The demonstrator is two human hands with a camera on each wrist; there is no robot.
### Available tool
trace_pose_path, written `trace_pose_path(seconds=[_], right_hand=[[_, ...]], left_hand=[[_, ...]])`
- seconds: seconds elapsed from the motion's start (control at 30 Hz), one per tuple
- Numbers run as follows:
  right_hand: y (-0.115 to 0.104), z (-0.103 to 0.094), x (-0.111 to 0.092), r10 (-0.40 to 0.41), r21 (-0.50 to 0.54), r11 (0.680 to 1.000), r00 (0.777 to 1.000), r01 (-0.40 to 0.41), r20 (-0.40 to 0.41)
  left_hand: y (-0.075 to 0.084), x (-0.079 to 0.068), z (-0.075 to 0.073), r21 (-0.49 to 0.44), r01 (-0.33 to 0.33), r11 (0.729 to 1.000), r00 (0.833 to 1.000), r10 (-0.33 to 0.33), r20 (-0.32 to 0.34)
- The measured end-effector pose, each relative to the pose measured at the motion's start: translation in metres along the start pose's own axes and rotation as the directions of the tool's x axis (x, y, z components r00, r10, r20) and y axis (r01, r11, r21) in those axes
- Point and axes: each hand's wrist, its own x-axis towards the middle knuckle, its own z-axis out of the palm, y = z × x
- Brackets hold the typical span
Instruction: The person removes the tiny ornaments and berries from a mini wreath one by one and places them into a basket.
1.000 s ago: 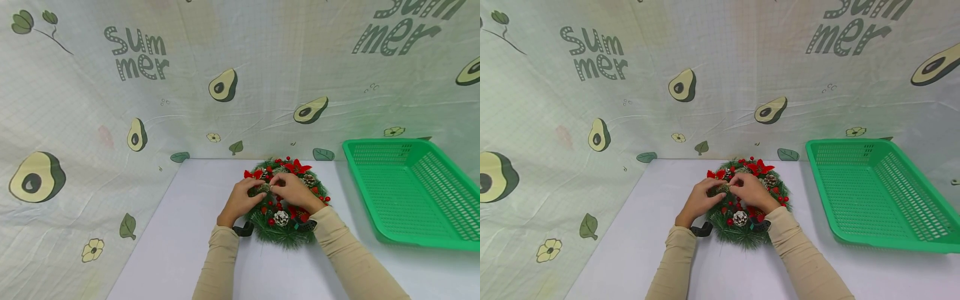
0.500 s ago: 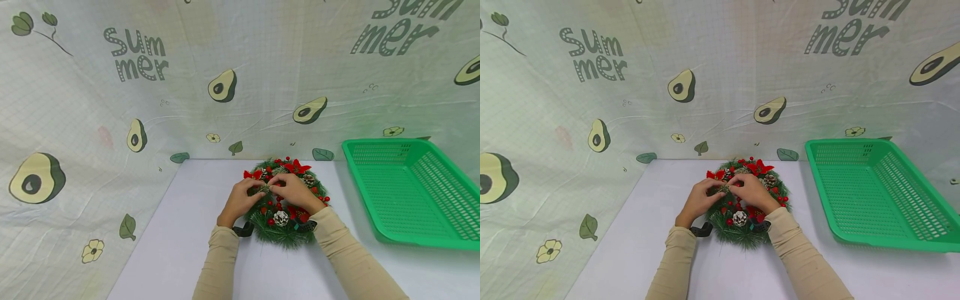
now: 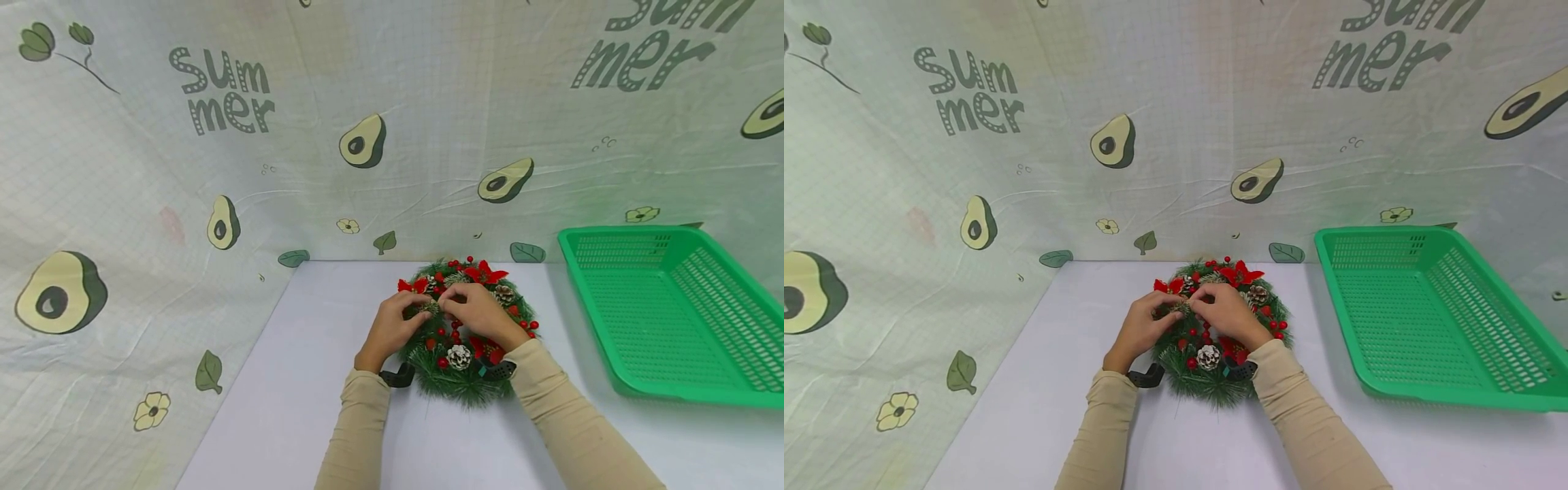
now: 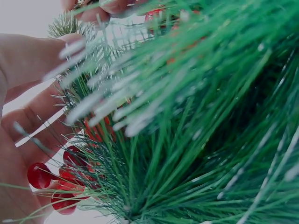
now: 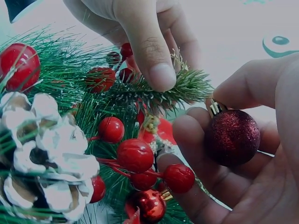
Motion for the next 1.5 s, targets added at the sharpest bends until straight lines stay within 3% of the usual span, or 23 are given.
trace_pose_path(seconds=[0.87, 1.5], right_hand=[[-0.0002, -0.0007, -0.0035, -0.006, 0.066, 0.998, 1.000, 0.007, -0.006], [-0.0029, -0.0018, -0.0064, -0.034, 0.039, 0.999, 0.999, 0.034, -0.007]], left_hand=[[0.0034, 0.0001, -0.0013, -0.025, 0.021, 0.999, 0.999, -0.022, -0.029], [0.0052, 0.0011, -0.0007, -0.004, 0.000, 1.000, 0.998, 0.000, -0.057]])
